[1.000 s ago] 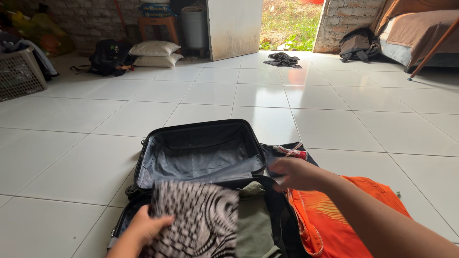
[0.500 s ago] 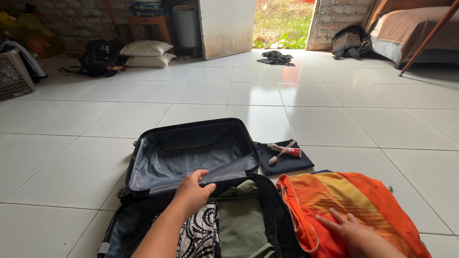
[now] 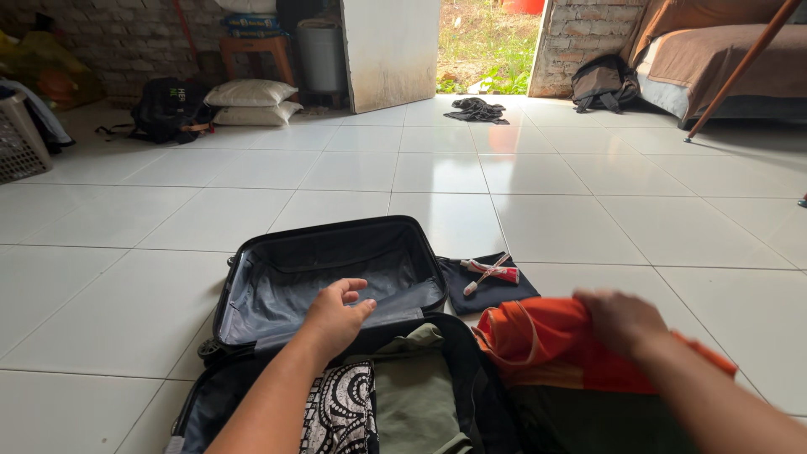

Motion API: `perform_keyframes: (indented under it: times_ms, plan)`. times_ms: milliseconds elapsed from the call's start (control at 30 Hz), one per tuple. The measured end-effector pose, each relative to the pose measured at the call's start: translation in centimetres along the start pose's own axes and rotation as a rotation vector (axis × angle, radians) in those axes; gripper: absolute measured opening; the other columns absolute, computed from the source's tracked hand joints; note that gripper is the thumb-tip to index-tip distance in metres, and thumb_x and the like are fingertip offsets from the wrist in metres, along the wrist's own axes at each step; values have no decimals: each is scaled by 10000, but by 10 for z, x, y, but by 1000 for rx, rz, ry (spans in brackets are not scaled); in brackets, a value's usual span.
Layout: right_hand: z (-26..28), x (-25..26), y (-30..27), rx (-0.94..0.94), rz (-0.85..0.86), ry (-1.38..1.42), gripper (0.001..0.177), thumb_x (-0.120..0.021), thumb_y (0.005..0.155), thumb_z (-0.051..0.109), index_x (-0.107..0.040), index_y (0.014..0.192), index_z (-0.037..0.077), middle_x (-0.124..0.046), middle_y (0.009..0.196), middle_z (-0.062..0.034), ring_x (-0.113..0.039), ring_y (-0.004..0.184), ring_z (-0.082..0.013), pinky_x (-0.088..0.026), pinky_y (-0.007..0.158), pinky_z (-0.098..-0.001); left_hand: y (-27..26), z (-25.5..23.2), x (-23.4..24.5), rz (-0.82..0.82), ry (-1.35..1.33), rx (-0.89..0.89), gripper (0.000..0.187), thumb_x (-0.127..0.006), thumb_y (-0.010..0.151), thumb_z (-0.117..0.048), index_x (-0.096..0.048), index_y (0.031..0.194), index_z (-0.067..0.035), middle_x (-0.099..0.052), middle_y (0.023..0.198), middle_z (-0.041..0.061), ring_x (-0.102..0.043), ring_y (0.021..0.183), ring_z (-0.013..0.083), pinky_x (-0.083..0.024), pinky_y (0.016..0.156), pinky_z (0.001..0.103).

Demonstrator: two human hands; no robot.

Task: The person folds and places several garments and a toiletry pouch into a green rolling suitcase. They close and secure the suitcase with straps, then reopen it to remove the toiletry pouch and place it beside the suitcase.

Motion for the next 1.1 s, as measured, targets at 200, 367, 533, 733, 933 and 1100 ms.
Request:
perform_keyframes:
  times_ms: [200,367,533,733,933,1100]
  plan:
    - [69,140,3,37,-11,-10,315,-498,960,151,-729,1122,291,-785,1121,-27,-756,1040,-252,-607,885,-425,-19,-39,35,27,-62,69,474,-694,915,-289,-622,1372,-183,-647,1386,82,-633,1261,233,-529,1037,401]
    - [109,216,6,2,53,166,363,-507,931,112,-780,1155,199,-774,1149,-96,-750,1067,-277,-598,930,-424,-44,-87,54,212,-93,191,399,-597,955,-384,-679,1287,-179,-736,1285,45,-689,1173,209,-549,982,434]
    - [140,265,18,-21,19,437,350,-500,904,103,-740,1160,107,-731,1137,-187,-733,1030,-318,-590,912,-435,-70,-143,48,415,-130,189,634,-501,960,-600,-704,1256,-77,-757,1218,150,-720,1141,267,-591,961,450]
    - [198,299,22,41,34,762,301,-510,900,82,-742,1032,-59,-754,943,-220,-725,819,-294,-583,706,-454,-94,-201,67,403,-374,180,834,-475,879,-701,-484,1485,-130,-607,1378,102,-593,1304,318,-525,1019,623]
    - [284,315,-12,294,281,1094,276,-531,916,109,-730,1027,-46,-738,935,-170,-710,782,-224,-592,632,-379,-110,-236,94,338,-732,195,877,-608,815,-693,-491,1474,-126,-605,1409,132,-575,1293,326,-487,1036,559]
    - [330,315,-32,410,314,1168,275,-498,927,74,-700,1058,-60,-702,951,-160,-675,813,-223,-569,637,-384,-108,-226,115,280,-867,196,716,-719,810,-555,-644,1323,-61,-724,1246,170,-700,1100,278,-589,957,418]
Point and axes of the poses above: each hand's wrist, its own y-axis towards the middle knuckle, its own x-axis out of the back of the hand, z = x × y, the point moved 8 cm from there along y, towards the middle knuckle
